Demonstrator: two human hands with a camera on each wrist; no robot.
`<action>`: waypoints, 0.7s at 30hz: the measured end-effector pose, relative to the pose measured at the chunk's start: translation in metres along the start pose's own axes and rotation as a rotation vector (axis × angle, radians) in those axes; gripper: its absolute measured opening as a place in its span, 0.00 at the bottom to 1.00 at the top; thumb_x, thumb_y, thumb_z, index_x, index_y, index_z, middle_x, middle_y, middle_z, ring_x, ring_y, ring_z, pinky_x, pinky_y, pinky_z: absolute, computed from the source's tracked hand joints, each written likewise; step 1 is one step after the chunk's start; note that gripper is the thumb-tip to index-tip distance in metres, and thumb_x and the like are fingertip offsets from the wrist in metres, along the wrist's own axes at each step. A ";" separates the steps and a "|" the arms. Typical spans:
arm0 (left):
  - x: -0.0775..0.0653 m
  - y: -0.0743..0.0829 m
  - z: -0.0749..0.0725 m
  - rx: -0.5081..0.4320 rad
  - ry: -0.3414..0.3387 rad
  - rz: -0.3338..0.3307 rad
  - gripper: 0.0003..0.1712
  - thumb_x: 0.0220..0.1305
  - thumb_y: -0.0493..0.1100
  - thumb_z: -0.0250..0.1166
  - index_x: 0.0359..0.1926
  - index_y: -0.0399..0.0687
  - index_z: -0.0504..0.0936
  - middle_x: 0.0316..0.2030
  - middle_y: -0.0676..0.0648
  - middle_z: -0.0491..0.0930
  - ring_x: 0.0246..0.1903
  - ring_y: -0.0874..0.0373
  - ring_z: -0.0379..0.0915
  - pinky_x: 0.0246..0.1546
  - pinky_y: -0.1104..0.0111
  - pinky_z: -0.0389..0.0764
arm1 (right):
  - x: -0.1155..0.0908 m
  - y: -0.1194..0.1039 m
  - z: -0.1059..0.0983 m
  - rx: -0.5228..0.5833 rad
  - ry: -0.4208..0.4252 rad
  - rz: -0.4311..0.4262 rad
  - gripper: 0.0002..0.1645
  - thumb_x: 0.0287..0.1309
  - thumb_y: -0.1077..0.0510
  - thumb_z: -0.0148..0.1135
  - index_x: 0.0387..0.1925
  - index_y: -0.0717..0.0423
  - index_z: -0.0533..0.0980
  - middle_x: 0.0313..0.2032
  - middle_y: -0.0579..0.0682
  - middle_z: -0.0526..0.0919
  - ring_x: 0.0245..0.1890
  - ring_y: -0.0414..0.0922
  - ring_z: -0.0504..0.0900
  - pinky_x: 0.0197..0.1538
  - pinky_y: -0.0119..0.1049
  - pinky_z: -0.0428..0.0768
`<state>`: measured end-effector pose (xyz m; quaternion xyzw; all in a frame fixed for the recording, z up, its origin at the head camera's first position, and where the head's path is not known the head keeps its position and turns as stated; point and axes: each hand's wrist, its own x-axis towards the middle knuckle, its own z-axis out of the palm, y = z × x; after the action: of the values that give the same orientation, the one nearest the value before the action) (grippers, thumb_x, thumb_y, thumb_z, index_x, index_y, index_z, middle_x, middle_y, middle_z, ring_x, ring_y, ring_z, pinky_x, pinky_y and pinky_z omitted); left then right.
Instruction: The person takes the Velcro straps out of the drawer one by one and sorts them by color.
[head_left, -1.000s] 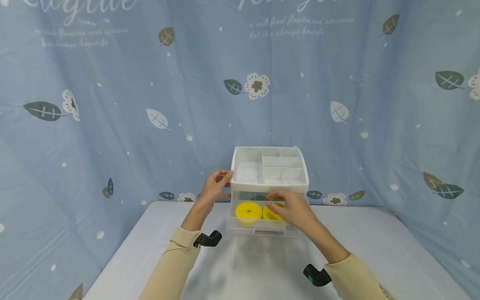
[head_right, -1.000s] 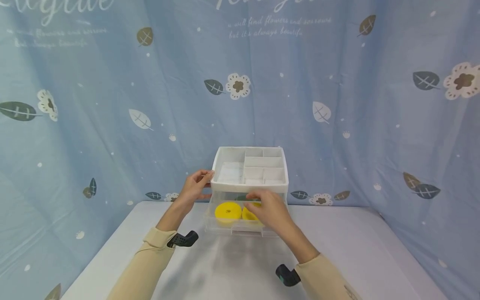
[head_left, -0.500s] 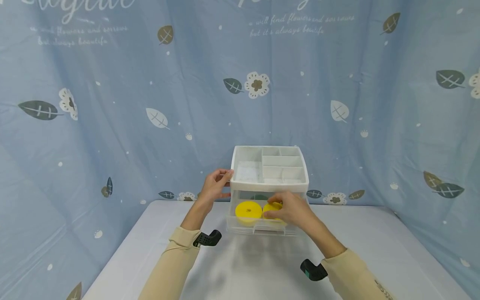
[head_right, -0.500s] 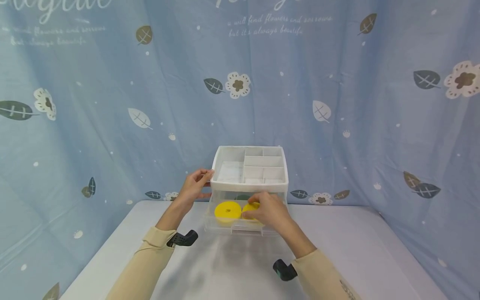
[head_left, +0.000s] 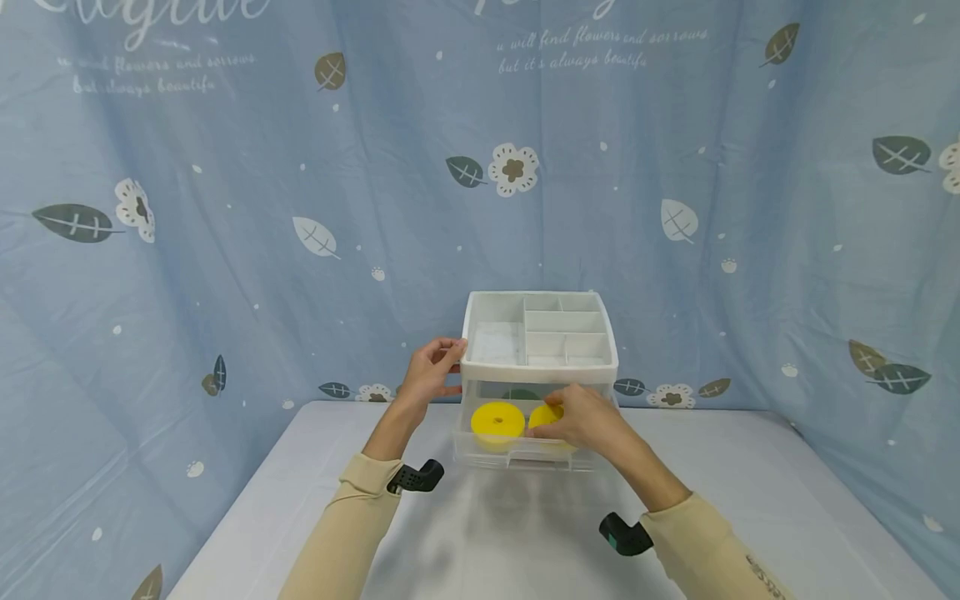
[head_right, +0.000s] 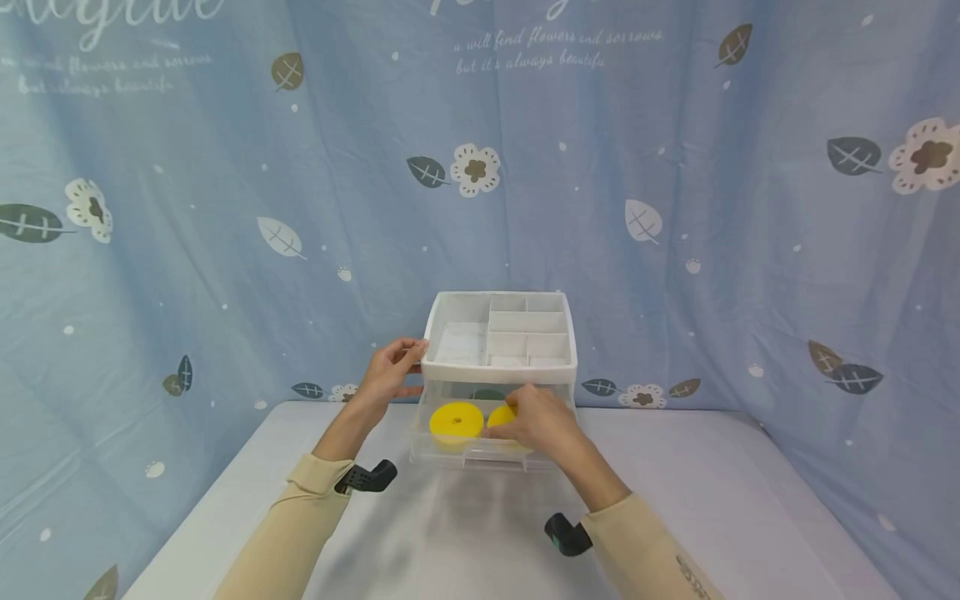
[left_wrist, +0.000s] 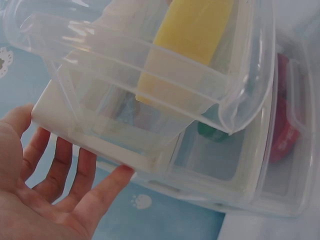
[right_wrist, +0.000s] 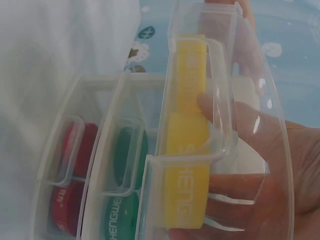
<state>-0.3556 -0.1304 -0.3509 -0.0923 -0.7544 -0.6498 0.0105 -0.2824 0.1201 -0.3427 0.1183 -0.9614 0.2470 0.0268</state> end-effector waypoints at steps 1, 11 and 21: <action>-0.002 0.003 0.000 0.001 -0.003 0.000 0.27 0.71 0.57 0.58 0.60 0.43 0.75 0.52 0.42 0.76 0.43 0.57 0.78 0.46 0.54 0.85 | 0.000 0.000 0.000 -0.003 -0.002 0.001 0.35 0.45 0.44 0.78 0.50 0.62 0.82 0.45 0.54 0.86 0.37 0.46 0.79 0.48 0.45 0.83; -0.015 0.016 0.002 -0.003 -0.005 0.011 0.25 0.71 0.55 0.58 0.58 0.43 0.76 0.53 0.39 0.76 0.43 0.57 0.78 0.48 0.51 0.84 | -0.001 -0.001 0.000 -0.008 0.010 0.007 0.30 0.44 0.46 0.79 0.46 0.60 0.83 0.35 0.49 0.84 0.32 0.45 0.75 0.39 0.38 0.79; 0.006 -0.010 0.000 -0.008 0.016 0.018 0.28 0.68 0.61 0.59 0.59 0.46 0.76 0.54 0.41 0.76 0.44 0.56 0.78 0.45 0.53 0.85 | -0.004 -0.002 0.002 -0.029 0.063 -0.004 0.32 0.46 0.47 0.78 0.50 0.62 0.82 0.40 0.53 0.85 0.34 0.46 0.76 0.44 0.44 0.82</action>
<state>-0.3625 -0.1308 -0.3600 -0.0936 -0.7508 -0.6535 0.0221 -0.2783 0.1178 -0.3440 0.1121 -0.9633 0.2367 0.0591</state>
